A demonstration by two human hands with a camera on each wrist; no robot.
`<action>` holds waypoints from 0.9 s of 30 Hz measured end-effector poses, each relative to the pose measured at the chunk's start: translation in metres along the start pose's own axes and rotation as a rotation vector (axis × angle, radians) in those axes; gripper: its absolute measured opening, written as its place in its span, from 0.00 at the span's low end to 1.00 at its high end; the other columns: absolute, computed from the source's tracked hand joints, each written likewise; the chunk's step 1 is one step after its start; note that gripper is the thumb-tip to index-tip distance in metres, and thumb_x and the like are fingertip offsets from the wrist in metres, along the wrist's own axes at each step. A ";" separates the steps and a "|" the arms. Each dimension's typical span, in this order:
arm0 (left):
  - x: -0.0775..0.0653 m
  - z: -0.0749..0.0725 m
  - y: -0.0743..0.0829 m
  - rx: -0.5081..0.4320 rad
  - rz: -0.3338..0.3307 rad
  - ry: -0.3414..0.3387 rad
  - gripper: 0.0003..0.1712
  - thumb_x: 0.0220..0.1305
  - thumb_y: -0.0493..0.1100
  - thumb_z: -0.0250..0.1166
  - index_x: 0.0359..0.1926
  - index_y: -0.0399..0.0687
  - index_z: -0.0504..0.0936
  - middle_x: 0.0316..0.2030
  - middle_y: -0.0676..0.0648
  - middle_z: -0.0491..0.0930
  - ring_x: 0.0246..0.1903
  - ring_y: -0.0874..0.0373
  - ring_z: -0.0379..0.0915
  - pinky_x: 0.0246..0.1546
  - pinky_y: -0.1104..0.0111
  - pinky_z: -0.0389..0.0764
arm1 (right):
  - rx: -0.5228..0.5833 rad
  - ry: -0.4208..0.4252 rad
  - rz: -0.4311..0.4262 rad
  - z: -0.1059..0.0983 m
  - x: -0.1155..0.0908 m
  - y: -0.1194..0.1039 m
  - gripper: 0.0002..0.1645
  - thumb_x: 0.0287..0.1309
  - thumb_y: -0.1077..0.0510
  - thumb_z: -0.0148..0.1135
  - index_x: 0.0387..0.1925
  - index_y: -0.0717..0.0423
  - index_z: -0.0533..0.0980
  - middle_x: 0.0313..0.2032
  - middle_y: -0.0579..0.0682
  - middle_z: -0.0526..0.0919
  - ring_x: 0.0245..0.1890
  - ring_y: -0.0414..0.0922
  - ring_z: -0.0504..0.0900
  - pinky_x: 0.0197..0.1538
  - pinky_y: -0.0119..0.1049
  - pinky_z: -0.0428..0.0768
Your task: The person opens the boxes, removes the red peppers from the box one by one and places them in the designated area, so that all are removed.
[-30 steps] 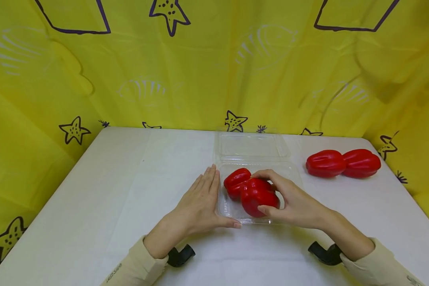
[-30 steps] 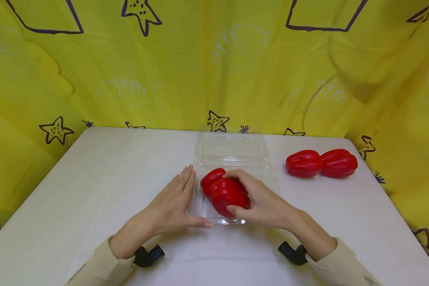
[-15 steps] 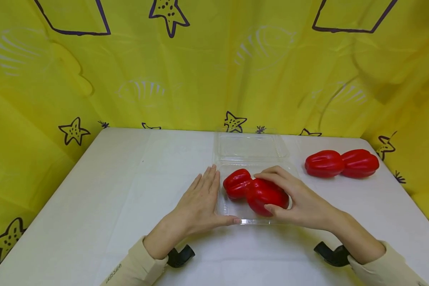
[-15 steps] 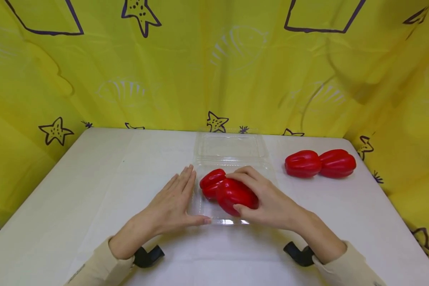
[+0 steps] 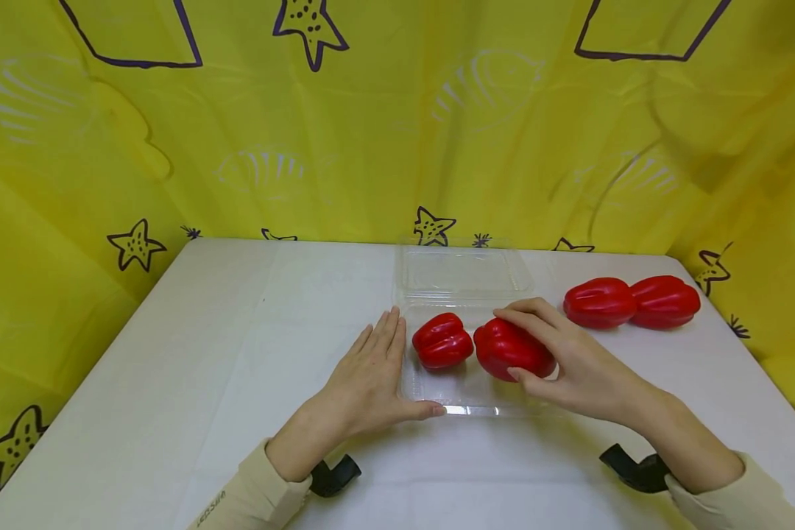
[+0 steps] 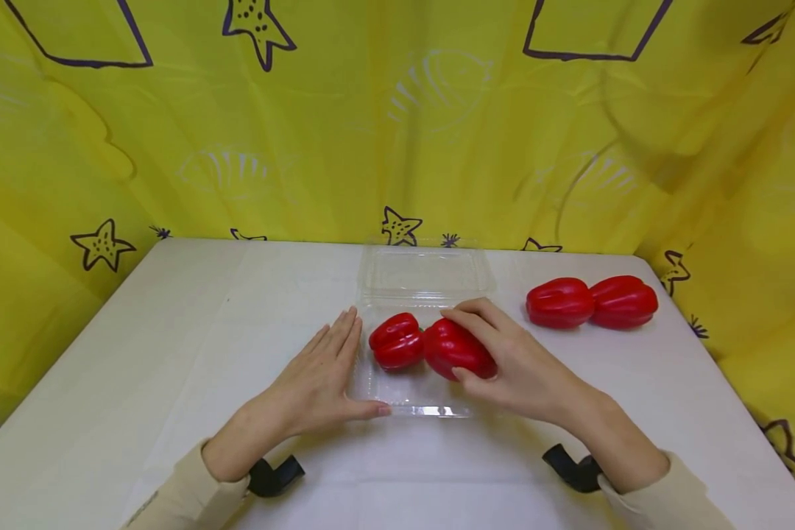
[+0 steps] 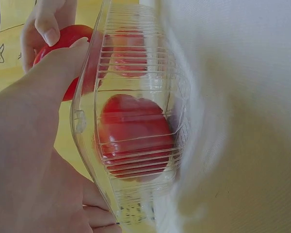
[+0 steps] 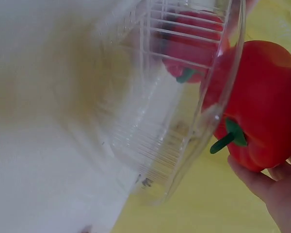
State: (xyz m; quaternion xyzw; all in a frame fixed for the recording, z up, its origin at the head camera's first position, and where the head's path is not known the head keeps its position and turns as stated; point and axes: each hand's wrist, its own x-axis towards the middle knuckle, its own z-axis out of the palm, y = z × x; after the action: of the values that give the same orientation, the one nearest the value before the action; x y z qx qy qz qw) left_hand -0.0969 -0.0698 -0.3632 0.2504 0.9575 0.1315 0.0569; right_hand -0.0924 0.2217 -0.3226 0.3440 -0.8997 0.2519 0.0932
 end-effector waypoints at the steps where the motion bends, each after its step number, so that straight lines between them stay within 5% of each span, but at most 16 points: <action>1: 0.000 0.000 0.000 -0.002 0.000 -0.002 0.71 0.50 0.82 0.57 0.77 0.36 0.45 0.79 0.40 0.42 0.79 0.47 0.36 0.77 0.51 0.49 | -0.018 0.005 -0.007 -0.001 0.000 0.000 0.43 0.43 0.64 0.74 0.65 0.52 0.70 0.59 0.46 0.72 0.50 0.41 0.77 0.37 0.27 0.84; 14: 0.000 0.000 0.000 -0.007 -0.005 -0.008 0.72 0.50 0.82 0.58 0.78 0.36 0.44 0.79 0.40 0.41 0.79 0.48 0.36 0.77 0.53 0.49 | -0.252 0.054 -0.083 -0.008 0.000 -0.001 0.44 0.39 0.59 0.74 0.63 0.55 0.71 0.57 0.50 0.76 0.52 0.44 0.78 0.42 0.38 0.87; 17: 0.000 0.000 0.000 0.000 -0.003 -0.003 0.72 0.50 0.82 0.58 0.78 0.36 0.45 0.79 0.39 0.42 0.79 0.48 0.37 0.77 0.53 0.49 | -0.280 0.081 -0.115 -0.011 0.000 0.001 0.45 0.38 0.60 0.74 0.64 0.55 0.71 0.57 0.50 0.77 0.52 0.46 0.78 0.49 0.27 0.83; 21: 0.000 0.000 0.000 0.003 -0.003 -0.002 0.72 0.50 0.82 0.58 0.77 0.36 0.45 0.79 0.39 0.42 0.79 0.47 0.37 0.77 0.53 0.50 | -0.296 0.102 -0.142 -0.016 -0.002 0.004 0.46 0.38 0.60 0.72 0.66 0.55 0.71 0.58 0.51 0.77 0.54 0.47 0.78 0.60 0.11 0.65; 27: 0.000 0.000 0.000 -0.007 -0.007 -0.003 0.72 0.50 0.82 0.58 0.78 0.36 0.44 0.79 0.40 0.40 0.79 0.48 0.36 0.77 0.53 0.49 | -0.336 0.107 -0.115 -0.024 -0.007 0.007 0.49 0.35 0.60 0.75 0.66 0.55 0.71 0.60 0.53 0.77 0.55 0.50 0.78 0.64 0.08 0.55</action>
State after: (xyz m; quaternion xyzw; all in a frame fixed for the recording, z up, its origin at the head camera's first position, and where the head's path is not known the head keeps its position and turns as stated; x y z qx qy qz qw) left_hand -0.0971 -0.0698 -0.3632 0.2470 0.9578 0.1341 0.0598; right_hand -0.0918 0.2428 -0.3073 0.3606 -0.9017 0.1106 0.2115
